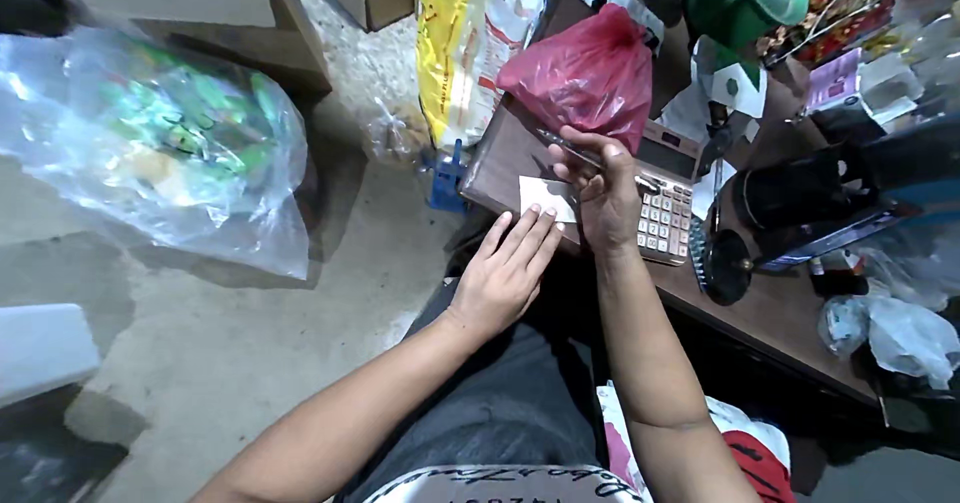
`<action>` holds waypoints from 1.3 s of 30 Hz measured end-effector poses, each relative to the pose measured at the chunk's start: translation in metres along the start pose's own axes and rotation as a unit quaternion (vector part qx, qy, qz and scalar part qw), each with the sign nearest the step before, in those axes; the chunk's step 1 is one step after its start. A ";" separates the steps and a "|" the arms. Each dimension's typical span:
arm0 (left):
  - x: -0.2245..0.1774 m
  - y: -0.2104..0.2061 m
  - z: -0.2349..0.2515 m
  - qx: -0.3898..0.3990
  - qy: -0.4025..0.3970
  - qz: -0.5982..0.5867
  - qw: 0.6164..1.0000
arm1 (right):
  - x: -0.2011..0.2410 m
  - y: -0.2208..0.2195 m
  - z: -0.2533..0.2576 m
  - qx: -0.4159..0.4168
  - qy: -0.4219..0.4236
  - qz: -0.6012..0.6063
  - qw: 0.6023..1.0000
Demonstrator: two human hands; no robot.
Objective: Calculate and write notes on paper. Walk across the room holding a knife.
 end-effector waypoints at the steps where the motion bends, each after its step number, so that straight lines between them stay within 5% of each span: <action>1: 0.000 0.000 0.000 -0.008 0.002 0.005 1.000 | 0.000 0.003 0.001 -0.012 0.017 -0.028 0.999; 5: -0.001 0.001 -0.001 -0.028 0.011 0.009 1.000 | 0.006 0.020 -0.002 -0.080 0.035 -0.110 0.990; 18: -0.001 0.001 0.001 -0.007 0.013 0.008 1.000 | 0.008 0.017 -0.003 -0.088 0.064 -0.219 0.970; 39: -0.001 0.000 0.000 -0.009 0.012 0.015 1.000 | 0.015 0.018 -0.008 -0.096 0.113 -0.225 0.963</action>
Point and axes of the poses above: each hand's wrist, its own z-axis towards the middle knuckle, its own y-axis out of the back of the hand, x = y × z, the point moved 9 cm from there along z, towards the middle knuckle, and after that the axes turned 2 degrees about -z, right-handed, at the moved point
